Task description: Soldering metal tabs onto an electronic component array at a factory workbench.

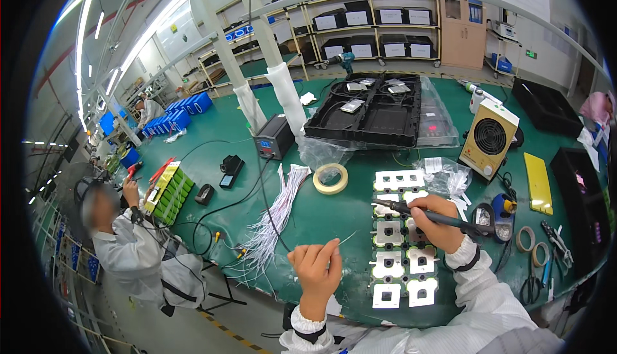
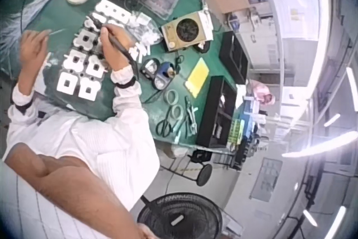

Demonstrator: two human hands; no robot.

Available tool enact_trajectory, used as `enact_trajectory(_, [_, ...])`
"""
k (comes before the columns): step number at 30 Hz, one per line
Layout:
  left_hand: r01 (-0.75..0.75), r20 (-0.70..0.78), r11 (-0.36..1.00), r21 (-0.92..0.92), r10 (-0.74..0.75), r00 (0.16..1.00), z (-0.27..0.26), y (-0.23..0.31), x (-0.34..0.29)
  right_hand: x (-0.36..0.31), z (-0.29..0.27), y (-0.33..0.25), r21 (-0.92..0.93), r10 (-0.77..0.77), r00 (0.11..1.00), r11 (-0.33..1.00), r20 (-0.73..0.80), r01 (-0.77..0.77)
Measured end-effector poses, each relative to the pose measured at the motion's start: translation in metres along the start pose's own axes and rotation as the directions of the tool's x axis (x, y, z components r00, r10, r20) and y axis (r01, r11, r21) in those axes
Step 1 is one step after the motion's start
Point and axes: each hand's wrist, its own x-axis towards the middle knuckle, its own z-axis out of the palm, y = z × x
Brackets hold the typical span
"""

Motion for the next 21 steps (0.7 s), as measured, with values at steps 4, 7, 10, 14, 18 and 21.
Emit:
enact_trajectory(4, [0.077, 0.002, 0.997, -0.024, -0.077, 0.997, -0.02, 0.001, -0.018, 0.005, 0.001, 0.008, 0.007, -0.01, 0.998, 1.0, 0.065, 0.009])
enact_trajectory(7, [0.104, 0.014, 0.993, -0.057, -0.103, 0.995, -0.021, -0.002, -0.029, 0.004, 0.0, 0.01, -0.003, -0.043, 0.998, 0.999, 0.036, 0.043])
enact_trajectory(10, [0.101, -0.067, 0.99, -0.098, -0.108, 0.992, -0.015, -0.005, -0.034, 0.003, 0.0, 0.012, 0.017, -0.049, 0.997, 0.999, 0.063, 0.048])
enact_trajectory(14, [0.155, 0.047, 0.986, -0.063, -0.152, 0.987, -0.016, -0.005, -0.042, 0.004, 0.002, 0.012, 0.023, -0.07, 0.995, 0.997, 0.066, 0.068])
enact_trajectory(18, [0.338, 0.131, 0.937, -0.091, -0.325, 0.937, -0.014, -0.002, -0.062, 0.004, 0.002, 0.01, 0.021, -0.068, 0.995, 0.998, 0.072, 0.066])
enact_trajectory(21, [0.232, 0.179, 0.971, 0.052, -0.238, 0.955, -0.016, -0.008, -0.083, 0.004, 0.001, 0.01, 0.008, -0.075, 0.995, 0.997, 0.069, 0.075])
